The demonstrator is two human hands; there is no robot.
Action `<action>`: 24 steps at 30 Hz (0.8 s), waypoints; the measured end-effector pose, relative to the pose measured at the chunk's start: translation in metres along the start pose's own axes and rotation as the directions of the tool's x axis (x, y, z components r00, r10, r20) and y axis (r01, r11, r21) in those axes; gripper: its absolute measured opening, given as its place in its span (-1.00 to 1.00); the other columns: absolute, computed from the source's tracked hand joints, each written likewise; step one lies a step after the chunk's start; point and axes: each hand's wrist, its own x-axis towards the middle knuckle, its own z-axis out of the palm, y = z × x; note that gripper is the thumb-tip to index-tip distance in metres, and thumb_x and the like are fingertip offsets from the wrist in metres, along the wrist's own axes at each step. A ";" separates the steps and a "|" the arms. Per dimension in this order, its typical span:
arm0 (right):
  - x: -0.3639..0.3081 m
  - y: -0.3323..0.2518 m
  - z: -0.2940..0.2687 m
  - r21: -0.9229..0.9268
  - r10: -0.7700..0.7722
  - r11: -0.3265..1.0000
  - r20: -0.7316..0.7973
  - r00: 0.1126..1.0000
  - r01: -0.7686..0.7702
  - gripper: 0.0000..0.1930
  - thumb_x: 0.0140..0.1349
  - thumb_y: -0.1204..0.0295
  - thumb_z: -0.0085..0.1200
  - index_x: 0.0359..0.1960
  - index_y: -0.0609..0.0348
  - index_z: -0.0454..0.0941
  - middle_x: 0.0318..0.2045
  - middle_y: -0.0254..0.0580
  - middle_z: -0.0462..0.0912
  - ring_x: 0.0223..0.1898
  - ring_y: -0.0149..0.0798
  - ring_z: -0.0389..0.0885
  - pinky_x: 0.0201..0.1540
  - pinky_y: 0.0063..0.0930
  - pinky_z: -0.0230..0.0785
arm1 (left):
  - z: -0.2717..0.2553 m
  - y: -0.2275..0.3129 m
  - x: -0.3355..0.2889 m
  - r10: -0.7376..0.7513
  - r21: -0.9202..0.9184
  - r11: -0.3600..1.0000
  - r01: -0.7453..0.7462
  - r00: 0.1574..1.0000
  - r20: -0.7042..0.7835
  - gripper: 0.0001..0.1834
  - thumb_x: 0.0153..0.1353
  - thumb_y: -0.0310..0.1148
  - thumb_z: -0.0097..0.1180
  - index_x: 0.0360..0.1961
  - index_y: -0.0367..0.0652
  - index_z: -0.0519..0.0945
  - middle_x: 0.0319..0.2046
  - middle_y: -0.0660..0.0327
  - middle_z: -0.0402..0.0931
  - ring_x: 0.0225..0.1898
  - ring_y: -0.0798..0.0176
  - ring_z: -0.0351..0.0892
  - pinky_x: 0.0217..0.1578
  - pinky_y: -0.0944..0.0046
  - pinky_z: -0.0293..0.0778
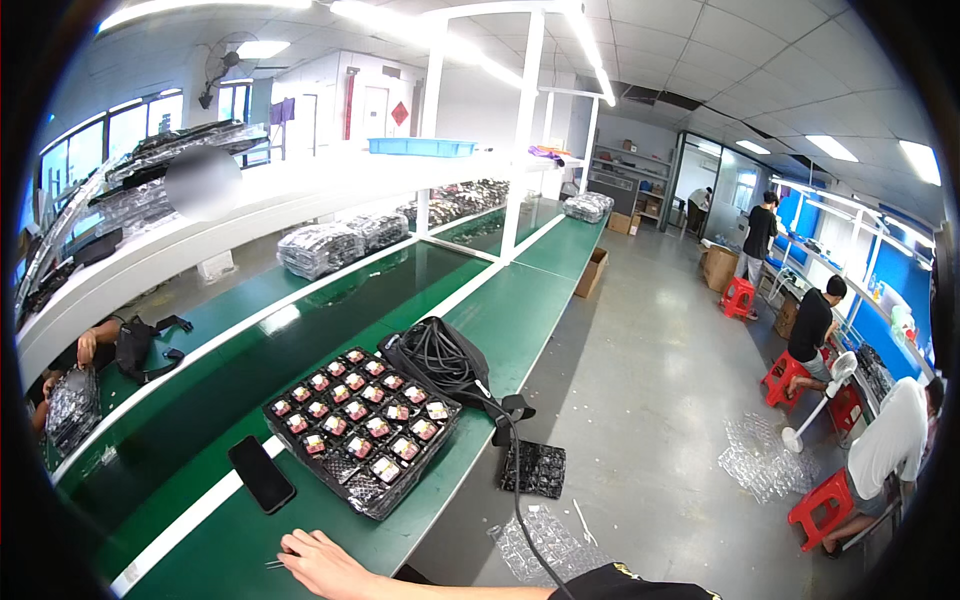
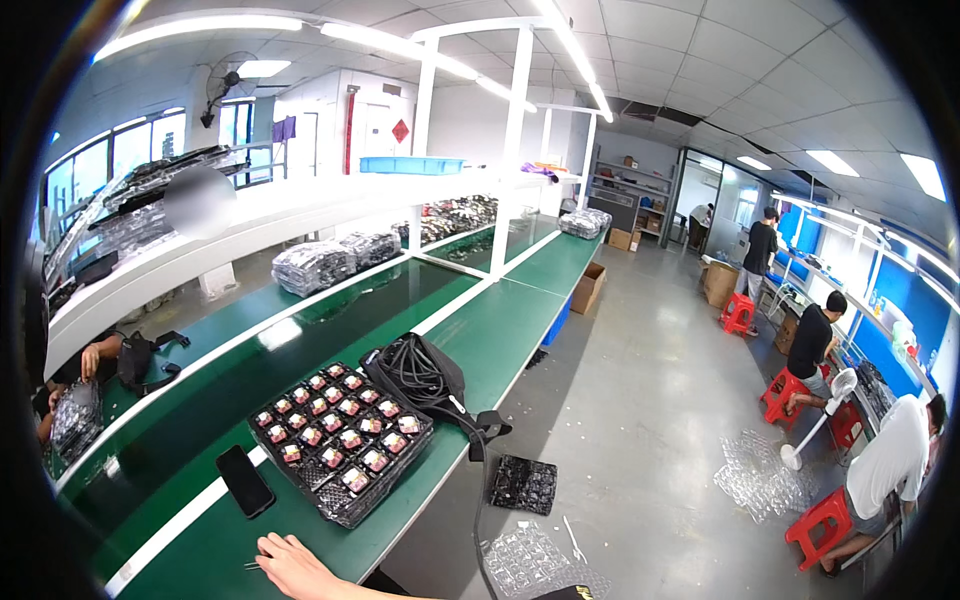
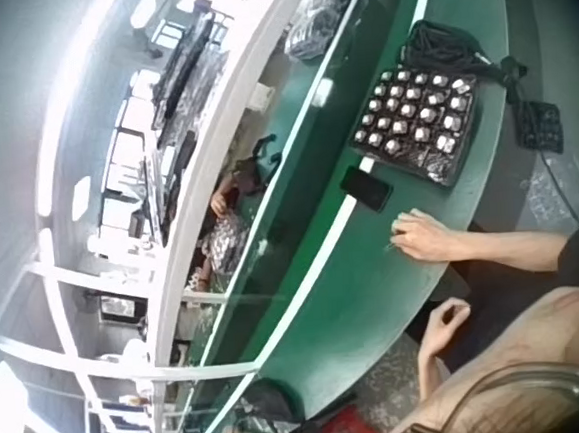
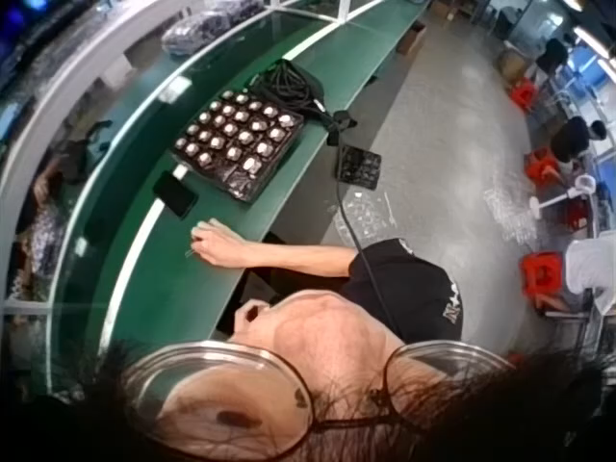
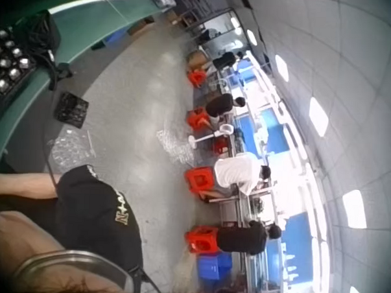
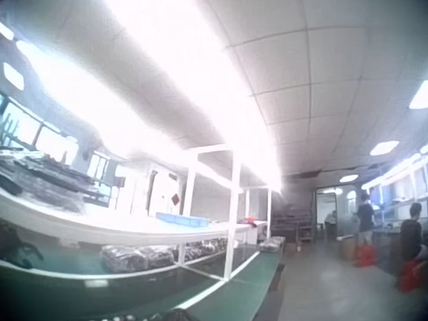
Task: Use tweezers to manipulate small electronic components inside a smart watch or similar device casing.
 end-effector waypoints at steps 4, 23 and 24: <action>0.006 -0.049 -0.028 0.380 -0.036 0.923 -0.041 0.998 0.049 -0.89 0.29 0.37 0.39 -0.28 0.13 0.77 -0.21 -0.11 0.70 -0.12 -0.03 0.69 0.00 -0.12 0.53 | -0.009 0.044 0.015 0.221 -0.227 0.959 -0.168 0.947 0.234 -0.77 0.37 -0.39 0.35 -0.16 -0.41 0.72 -0.26 0.00 0.67 -0.25 0.22 0.60 -0.17 0.22 0.51; -0.031 -0.093 -0.047 0.791 -0.250 0.474 0.541 0.803 -0.386 -0.74 0.32 0.33 0.32 -0.02 0.14 0.73 -0.09 0.11 0.79 -0.01 0.05 0.81 0.08 -0.04 0.65 | -0.052 0.059 -0.018 0.183 0.072 0.943 -0.326 0.684 0.706 -0.23 0.34 0.03 0.54 0.52 0.09 0.58 0.36 0.00 0.64 0.41 -0.01 0.59 0.47 -0.11 0.44; -0.026 -0.088 -0.036 0.858 -0.309 0.409 0.452 0.837 -0.312 -0.70 0.47 0.40 0.16 0.14 0.28 0.64 -0.08 0.02 0.66 0.01 0.11 0.66 0.08 -0.02 0.54 | -0.053 0.052 -0.043 0.221 0.051 0.942 -0.332 0.727 0.650 -0.28 0.34 -0.01 0.53 0.46 0.07 0.60 0.29 0.01 0.65 0.34 0.02 0.60 0.40 -0.08 0.45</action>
